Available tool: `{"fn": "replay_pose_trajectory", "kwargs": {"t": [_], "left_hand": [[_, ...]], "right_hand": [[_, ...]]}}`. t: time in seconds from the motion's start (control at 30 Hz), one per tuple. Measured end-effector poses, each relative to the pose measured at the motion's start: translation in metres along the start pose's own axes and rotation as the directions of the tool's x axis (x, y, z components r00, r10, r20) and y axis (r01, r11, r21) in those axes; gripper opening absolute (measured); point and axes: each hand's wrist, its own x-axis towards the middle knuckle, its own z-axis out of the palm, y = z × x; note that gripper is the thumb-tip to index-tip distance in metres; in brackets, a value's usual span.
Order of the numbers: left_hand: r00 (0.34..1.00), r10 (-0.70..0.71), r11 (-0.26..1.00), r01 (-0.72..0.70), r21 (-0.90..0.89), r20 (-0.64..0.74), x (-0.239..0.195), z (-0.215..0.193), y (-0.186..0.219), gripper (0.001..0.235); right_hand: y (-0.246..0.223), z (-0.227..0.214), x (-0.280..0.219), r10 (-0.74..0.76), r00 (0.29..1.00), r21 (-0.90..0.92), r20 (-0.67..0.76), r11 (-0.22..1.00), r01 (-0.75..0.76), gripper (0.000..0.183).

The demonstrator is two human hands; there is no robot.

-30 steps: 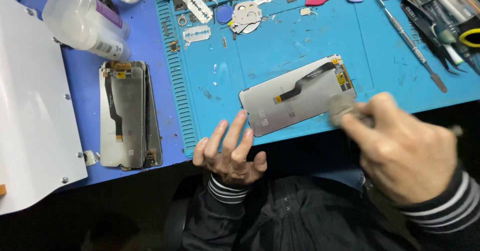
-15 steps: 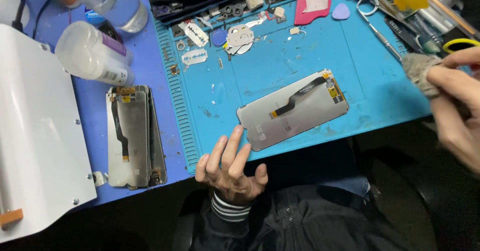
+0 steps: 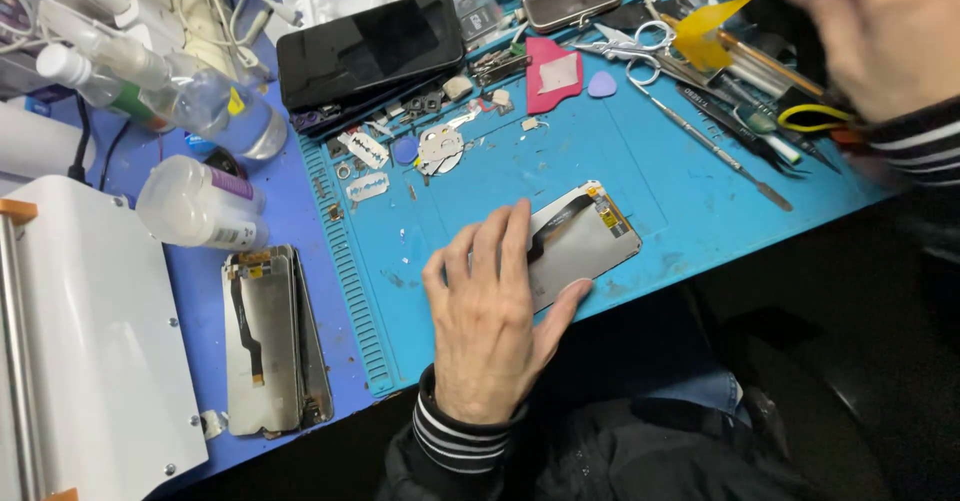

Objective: The recorder is cleaning and scraping residue off a smartphone LCD screen using a cleaning fluid, a cloth, and a metal scraper tool to prepare it for repair.

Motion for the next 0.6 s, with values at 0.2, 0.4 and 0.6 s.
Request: {"fn": "replay_pose_trajectory", "kwargs": {"t": [0.2, 0.4, 0.6], "left_hand": [[0.996, -0.054, 0.998, 0.055, -0.014, 0.065, -0.001, 0.006, -0.003, 0.078], [0.997, -0.046, 0.984, 0.055, -0.168, 0.056, 0.003, -0.008, -0.008, 0.087], [0.998, -0.055, 0.948, 0.060, -0.314, 0.024, 0.000, -0.005, -0.006, 0.070]], "right_hand": [[-0.094, -0.041, -0.005, -0.112, 0.994, -0.027, 0.009, 0.993, 0.112, 0.022], [-0.122, -0.020, -0.029, 0.055, 0.980, -0.661, 0.191, 0.745, 0.087, 0.019], [-0.109, 0.005, -0.041, 0.100, 0.983, -0.718, 0.154, 0.695, 0.041, 0.037]]}}
